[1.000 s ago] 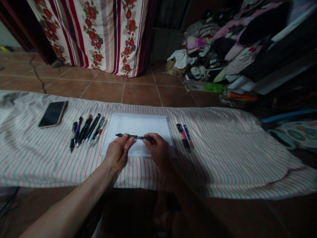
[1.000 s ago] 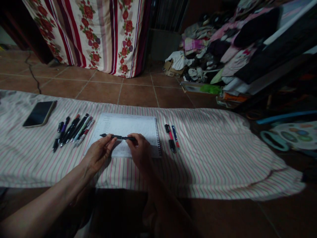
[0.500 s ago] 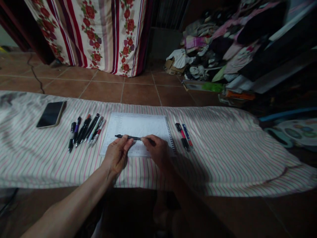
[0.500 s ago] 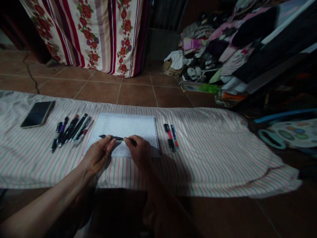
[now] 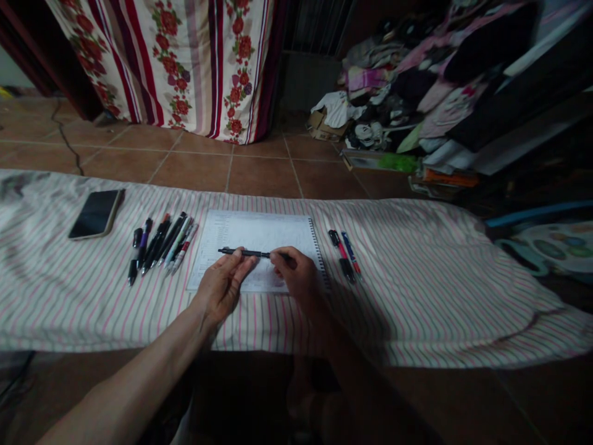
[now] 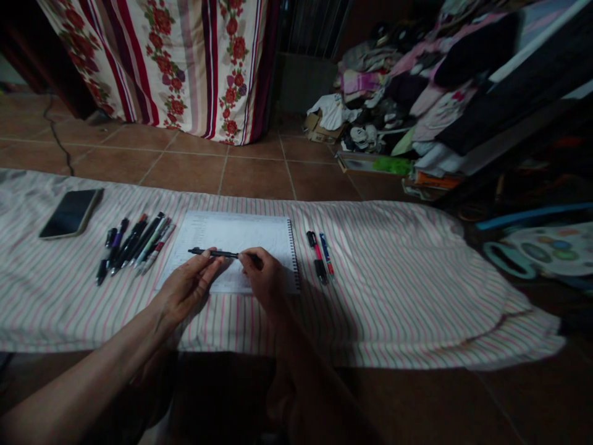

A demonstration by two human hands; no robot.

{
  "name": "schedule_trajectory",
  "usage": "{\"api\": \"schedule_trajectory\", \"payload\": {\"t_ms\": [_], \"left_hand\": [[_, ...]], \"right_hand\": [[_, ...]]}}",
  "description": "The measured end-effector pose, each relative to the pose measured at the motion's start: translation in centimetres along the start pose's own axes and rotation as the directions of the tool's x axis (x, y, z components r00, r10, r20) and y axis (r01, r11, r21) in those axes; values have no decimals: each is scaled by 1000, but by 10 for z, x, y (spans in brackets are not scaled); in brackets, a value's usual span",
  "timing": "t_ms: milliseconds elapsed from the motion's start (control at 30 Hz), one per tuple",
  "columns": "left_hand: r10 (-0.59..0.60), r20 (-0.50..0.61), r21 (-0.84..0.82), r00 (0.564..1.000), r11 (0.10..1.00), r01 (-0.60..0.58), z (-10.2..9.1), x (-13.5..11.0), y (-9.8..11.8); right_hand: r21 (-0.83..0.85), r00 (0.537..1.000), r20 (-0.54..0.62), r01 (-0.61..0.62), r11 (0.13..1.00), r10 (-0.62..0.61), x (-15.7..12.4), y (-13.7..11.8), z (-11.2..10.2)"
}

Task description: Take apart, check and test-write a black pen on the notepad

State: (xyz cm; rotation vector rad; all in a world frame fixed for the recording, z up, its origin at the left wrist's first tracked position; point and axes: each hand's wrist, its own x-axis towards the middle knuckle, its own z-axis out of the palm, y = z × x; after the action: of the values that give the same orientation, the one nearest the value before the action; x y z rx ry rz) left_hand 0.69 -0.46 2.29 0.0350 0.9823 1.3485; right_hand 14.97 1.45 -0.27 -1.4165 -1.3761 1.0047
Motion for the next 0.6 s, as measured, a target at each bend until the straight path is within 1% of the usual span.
{"api": "schedule_trajectory", "payload": {"t_ms": [167, 333, 467, 533, 567, 600], "left_hand": [[-4, 65, 21, 998, 1000, 3, 1, -1, 2], [-6, 85, 45, 996, 999, 2, 1, -2, 2], [-2, 125, 128, 992, 992, -14, -5, 0, 4], [34, 125, 207, 992, 976, -60, -10, 2, 7], [80, 125, 267, 989, 957, -112, -14, 4, 9], [150, 129, 348, 980, 919, -186, -18, 5, 13]], "right_hand": [[146, 998, -1, -69, 987, 69, 0, -1, 1], [188, 994, 4, -105, 977, 106, -1, -3, 2], [205, 995, -8, -95, 974, 99, 0, -3, 1], [213, 994, -10, -103, 972, 108, 0, -3, 0], [217, 994, -9, -104, 971, 109, 0, -3, -1], [220, 994, -6, -101, 970, 105, 0, -3, -1]]}}
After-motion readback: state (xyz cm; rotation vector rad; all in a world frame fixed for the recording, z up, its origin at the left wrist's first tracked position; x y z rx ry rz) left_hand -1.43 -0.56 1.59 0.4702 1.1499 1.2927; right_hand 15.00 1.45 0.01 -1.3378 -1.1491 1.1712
